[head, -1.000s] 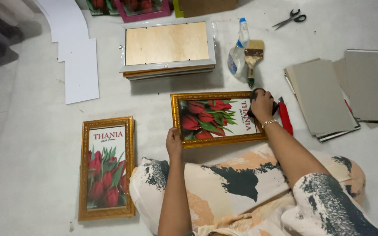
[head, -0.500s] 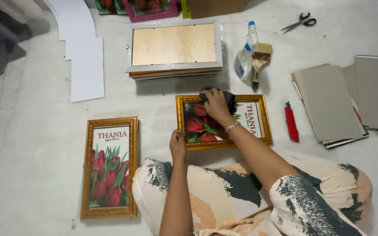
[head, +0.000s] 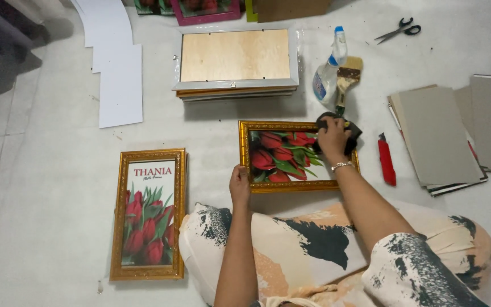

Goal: Cleaning and preparing picture frames using a brush and a cloth

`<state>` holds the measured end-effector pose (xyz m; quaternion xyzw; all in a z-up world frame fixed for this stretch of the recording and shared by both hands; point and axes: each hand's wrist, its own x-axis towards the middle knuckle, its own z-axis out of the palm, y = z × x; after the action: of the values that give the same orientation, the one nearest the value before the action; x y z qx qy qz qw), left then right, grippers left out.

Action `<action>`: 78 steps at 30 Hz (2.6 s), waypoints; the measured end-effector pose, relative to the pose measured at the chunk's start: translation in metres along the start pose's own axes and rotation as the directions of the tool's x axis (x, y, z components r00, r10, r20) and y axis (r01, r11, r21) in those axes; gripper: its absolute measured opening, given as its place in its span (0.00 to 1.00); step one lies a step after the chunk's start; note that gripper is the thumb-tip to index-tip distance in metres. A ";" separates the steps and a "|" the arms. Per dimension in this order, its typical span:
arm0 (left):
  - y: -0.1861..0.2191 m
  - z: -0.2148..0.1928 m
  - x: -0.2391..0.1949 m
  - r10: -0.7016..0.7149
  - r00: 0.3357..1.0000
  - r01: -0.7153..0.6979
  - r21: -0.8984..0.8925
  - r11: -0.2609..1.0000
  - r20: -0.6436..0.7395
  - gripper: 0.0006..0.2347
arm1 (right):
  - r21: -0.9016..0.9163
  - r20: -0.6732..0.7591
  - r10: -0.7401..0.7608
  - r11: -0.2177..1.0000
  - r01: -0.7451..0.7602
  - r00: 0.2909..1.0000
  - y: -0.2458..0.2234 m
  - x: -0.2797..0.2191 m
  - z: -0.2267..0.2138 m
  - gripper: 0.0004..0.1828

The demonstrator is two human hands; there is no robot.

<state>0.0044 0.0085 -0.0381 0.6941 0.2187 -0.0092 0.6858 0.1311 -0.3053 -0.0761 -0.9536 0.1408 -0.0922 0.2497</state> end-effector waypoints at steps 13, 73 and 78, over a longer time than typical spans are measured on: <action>0.001 -0.003 -0.005 -0.041 0.999 0.039 0.094 0.995 0.021 0.33 | 0.223 0.135 -0.518 0.847 0.483 0.845 -0.221 -0.057 0.006 0.22; 0.010 -0.004 -0.011 -0.036 0.999 0.029 0.195 0.980 0.030 0.37 | 0.082 0.269 -0.500 0.863 0.498 0.823 -0.134 -0.164 -0.028 0.23; 0.012 -0.001 -0.012 -0.036 0.999 0.032 0.199 0.979 0.020 0.36 | -0.159 0.306 -0.199 0.953 0.257 0.931 -0.047 -0.106 -0.038 0.24</action>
<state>-0.0029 0.0064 -0.0226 0.7552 0.2205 -0.0508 0.6152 0.0317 -0.2498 -0.0308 -0.9866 -0.0007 0.0328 0.1595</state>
